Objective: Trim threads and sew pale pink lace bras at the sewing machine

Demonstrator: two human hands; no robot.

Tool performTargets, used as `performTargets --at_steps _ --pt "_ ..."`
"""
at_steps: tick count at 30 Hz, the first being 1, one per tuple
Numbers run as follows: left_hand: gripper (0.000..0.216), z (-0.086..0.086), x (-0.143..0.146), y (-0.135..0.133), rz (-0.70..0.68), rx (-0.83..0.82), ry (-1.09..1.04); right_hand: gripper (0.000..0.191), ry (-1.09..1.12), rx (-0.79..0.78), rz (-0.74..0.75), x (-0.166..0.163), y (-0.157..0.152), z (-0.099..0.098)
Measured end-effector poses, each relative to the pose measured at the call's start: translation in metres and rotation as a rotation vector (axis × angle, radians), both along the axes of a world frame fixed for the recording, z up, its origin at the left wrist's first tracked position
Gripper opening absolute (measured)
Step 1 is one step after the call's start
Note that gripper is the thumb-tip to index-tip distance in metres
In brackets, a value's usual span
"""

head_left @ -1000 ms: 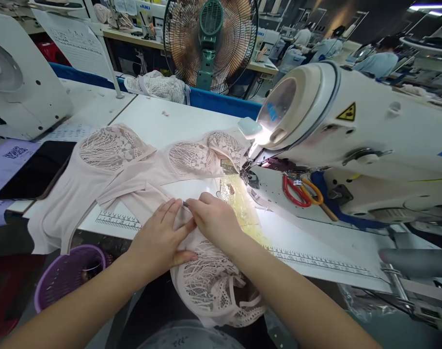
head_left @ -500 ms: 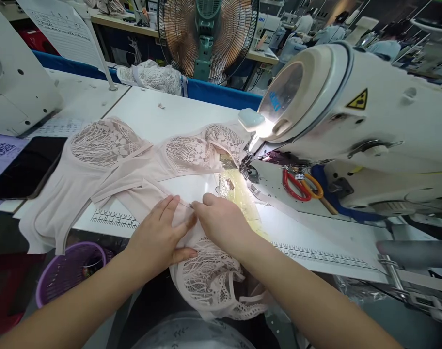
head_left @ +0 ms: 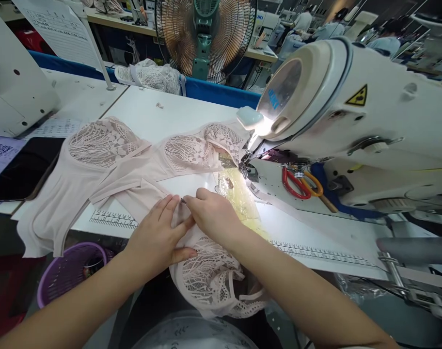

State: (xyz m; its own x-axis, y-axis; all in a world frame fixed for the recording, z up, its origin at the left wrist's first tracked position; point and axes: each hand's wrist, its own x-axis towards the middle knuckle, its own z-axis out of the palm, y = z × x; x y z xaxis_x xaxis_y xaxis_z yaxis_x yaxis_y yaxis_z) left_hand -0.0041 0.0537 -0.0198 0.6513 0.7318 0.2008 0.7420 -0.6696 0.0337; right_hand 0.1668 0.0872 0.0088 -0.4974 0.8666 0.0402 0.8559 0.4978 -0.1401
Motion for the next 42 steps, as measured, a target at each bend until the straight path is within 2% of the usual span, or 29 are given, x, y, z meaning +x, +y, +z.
performTargets --at_steps 6,15,18,21,24,27,31,38,42 --pt "0.072 0.001 0.000 0.000 0.033 -0.019 -0.033 0.021 -0.077 -0.101 -0.031 0.027 -0.019 0.017" --pt "0.076 0.001 0.000 0.002 -0.014 0.054 0.000 0.021 -0.022 -0.045 -0.008 0.018 -0.012 0.004" --pt "0.073 0.002 0.000 0.003 -0.021 0.054 -0.002 0.018 -0.090 -0.092 -0.003 0.027 -0.019 0.014" --pt "0.070 0.002 0.000 0.003 -0.022 0.064 -0.008 0.017 -0.157 -0.179 -0.069 0.037 -0.031 0.027" --pt "0.069 0.004 0.001 0.002 -0.013 0.084 0.003 0.014 0.027 -0.225 -0.182 0.043 -0.043 0.029" --pt "0.053 0.009 0.007 -0.001 -0.040 0.139 -0.011 0.019 0.340 -0.259 -0.268 0.043 -0.050 0.016" --pt "0.034 0.010 0.018 -0.007 -0.147 0.192 -0.059 0.017 0.505 -0.263 -0.277 0.042 -0.050 0.000" --pt "0.032 -0.003 0.023 -0.010 -0.134 0.220 -0.108 0.019 0.199 -0.096 -0.149 0.036 -0.035 0.003" --pt "0.032 -0.005 0.023 -0.009 -0.132 0.241 -0.108 0.024 0.088 -0.059 -0.121 0.029 -0.030 -0.001"
